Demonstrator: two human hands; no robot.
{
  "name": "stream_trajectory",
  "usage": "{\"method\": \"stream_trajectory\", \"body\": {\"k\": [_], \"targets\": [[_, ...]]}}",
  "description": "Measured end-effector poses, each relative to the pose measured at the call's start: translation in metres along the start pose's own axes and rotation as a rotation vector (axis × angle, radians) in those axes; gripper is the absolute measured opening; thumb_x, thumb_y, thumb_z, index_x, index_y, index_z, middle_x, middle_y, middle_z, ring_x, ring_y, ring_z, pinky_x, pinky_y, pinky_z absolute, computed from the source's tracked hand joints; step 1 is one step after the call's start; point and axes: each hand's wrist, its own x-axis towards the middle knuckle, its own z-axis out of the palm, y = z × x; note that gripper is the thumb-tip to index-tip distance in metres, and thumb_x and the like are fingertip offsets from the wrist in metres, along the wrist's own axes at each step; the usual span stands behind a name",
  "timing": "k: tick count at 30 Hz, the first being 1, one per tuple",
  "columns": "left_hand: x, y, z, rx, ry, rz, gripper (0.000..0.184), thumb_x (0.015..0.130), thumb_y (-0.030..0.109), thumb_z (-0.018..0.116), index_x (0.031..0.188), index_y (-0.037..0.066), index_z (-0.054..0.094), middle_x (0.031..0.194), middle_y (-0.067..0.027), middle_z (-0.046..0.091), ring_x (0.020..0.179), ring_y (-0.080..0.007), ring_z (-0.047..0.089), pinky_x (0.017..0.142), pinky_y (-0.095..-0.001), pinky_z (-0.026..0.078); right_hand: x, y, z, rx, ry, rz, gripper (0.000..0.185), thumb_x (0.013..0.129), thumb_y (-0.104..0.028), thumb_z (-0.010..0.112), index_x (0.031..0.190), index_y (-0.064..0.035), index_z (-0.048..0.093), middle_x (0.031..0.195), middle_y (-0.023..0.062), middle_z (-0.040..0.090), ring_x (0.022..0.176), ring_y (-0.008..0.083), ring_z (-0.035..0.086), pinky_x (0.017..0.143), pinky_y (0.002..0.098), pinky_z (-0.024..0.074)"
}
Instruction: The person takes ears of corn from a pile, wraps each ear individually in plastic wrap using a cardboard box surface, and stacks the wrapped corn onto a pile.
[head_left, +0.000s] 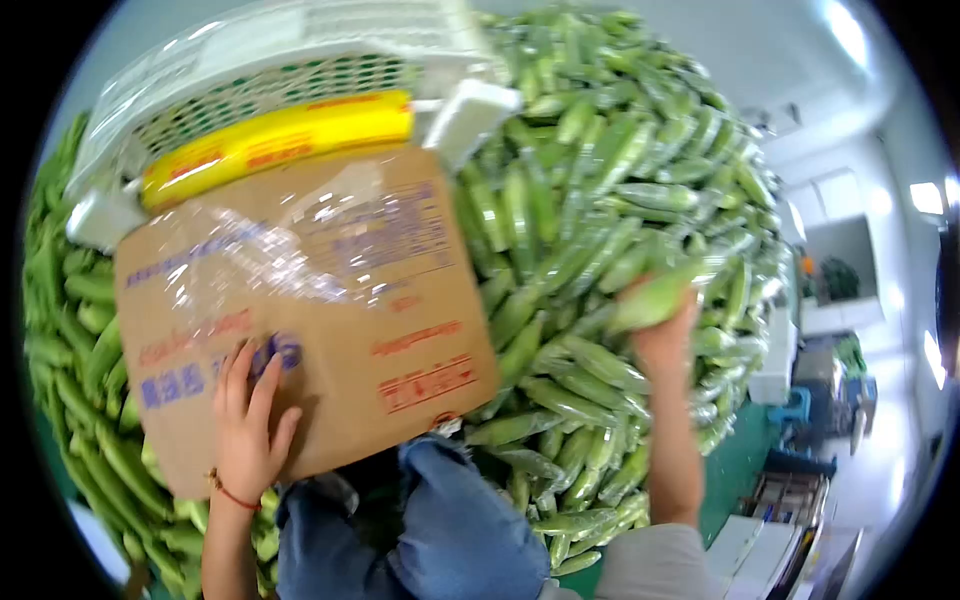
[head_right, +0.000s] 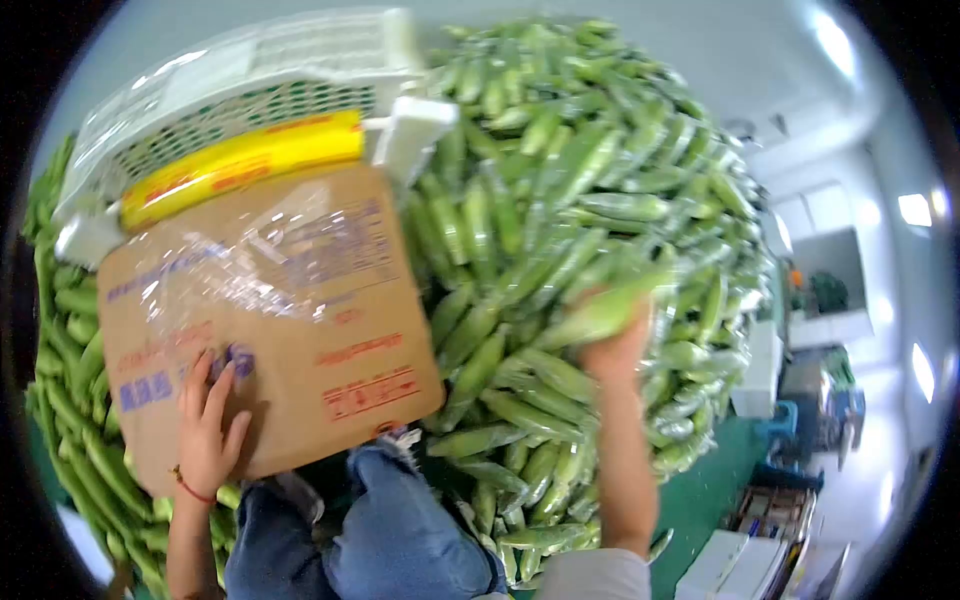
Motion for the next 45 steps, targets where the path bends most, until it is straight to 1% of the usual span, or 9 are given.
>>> {"method": "stream_trajectory", "body": {"k": [5,10,12,18,23,29,34,40,45], "targets": [[-0.025,-0.034,-0.008,0.054,0.1,-0.124,0.062,0.075,0.009,0.074,0.133,0.007,0.053,0.145,-0.0221,0.039,0.129,-0.0413,0.043,0.105,-0.0446,0.039,0.109,-0.083,-0.068,0.153,0.702,-0.367,0.053,0.097,-0.037,0.053,0.135,-0.001,0.046,0.12,0.0151,0.057,0.118,0.0281,0.052,0.104,0.0395,0.0416],[0.025,-0.066,-0.016,0.164,0.304,-0.23,0.051,0.079,0.01,0.072,0.127,0.007,0.057,0.138,-0.0175,0.047,0.121,-0.0359,0.05,0.1,-0.0431,0.042,-0.029,0.097,0.204,-1.195,-0.505,-0.406,0.056,0.086,-0.023,0.065,0.137,-0.0074,0.049,0.148,0.0103,0.04,0.133,0.0285,0.041,0.109,0.0412,0.0344],[0.049,-0.09,-0.022,0.209,0.325,-0.057,0.038,0.08,0.008,0.07,0.116,0.006,0.059,0.126,-0.0146,0.056,0.112,-0.0348,0.055,0.093,-0.0432,0.045,-0.031,0.131,0.243,-1.641,-0.853,-0.898,0.038,0.086,-0.023,0.066,0.122,-0.0127,0.061,0.139,0.0114,0.05,0.125,0.03,0.047,0.1,0.0444,0.0392],[0.017,-0.109,-0.059,0.065,0.437,0.172,0.02,0.073,-0.003,0.063,0.089,0.005,0.053,0.076,-0.008,0.058,0.068,-0.0296,0.061,0.061,-0.0387,0.051,-0.027,0.144,0.239,-1.365,-0.679,-0.557,0.011,0.084,-0.017,0.067,0.092,-0.0097,0.067,0.082,0.0082,0.061,0.084,0.0257,0.057,0.078,0.0404,0.0434],[-0.1,-0.072,-0.055,0.113,0.262,0.268,0.02,0.074,0.011,0.063,0.092,0.007,0.058,0.084,-0.0073,0.061,0.077,-0.0239,0.065,0.064,-0.0341,0.055,-0.087,0.101,0.205,-1.22,-0.909,-0.065,0.005,0.089,-0.005,0.06,0.085,-0.0007,0.06,0.072,0.0065,0.062,0.067,0.0163,0.058,0.063,0.0307,0.0469],[-0.177,-0.108,-0.014,-0.131,0.797,-0.774,0.015,0.085,0.006,0.064,0.098,0.001,0.057,0.089,-0.0134,0.061,0.077,-0.0294,0.061,0.068,-0.0346,0.051,-0.108,0.118,0.187,-1.109,-0.875,0.199,0.007,0.093,-0.003,0.054,0.09,0.0015,0.058,0.072,0.0069,0.063,0.057,0.0116,0.06,0.053,0.0244,0.0481],[-0.218,-0.172,0.024,0.19,-0.096,-0.965,0.076,0.079,0.03,0.073,0.14,0.006,0.035,0.112,-0.0219,0.057,0.108,-0.0369,0.056,0.093,-0.0431,0.047,-0.102,0.119,0.185,-1.01,-0.812,0.435,0.007,0.095,-0.005,0.053,0.095,0.0015,0.056,0.073,0.0054,0.062,0.055,0.0091,0.059,0.048,0.0217,0.0476],[-0.237,-0.179,-0.006,-0.861,0.825,-1.426,0.057,0.084,0.027,0.07,0.125,0.001,0.04,0.108,-0.0142,0.06,0.087,-0.0248,0.064,0.069,-0.0405,0.057,-0.111,0.116,0.185,-1.062,-0.754,0.372,0.007,0.095,-0.005,0.054,0.095,0.0009,0.057,0.073,0.0052,0.063,0.056,0.0094,0.06,0.052,0.0228,0.0499],[-0.168,-0.101,-0.101,-1.437,0.742,-0.576,0.065,0.089,0.035,0.068,0.138,0.005,0.038,0.135,-0.0171,0.05,0.109,-0.0241,0.06,0.081,-0.0392,0.056,-0.114,0.12,0.2,-1.112,-0.753,0.353,0.008,0.095,-0.007,0.055,0.096,-0.0004,0.059,0.074,0.0059,0.064,0.058,0.011,0.062,0.055,0.0249,0.0509]]}}
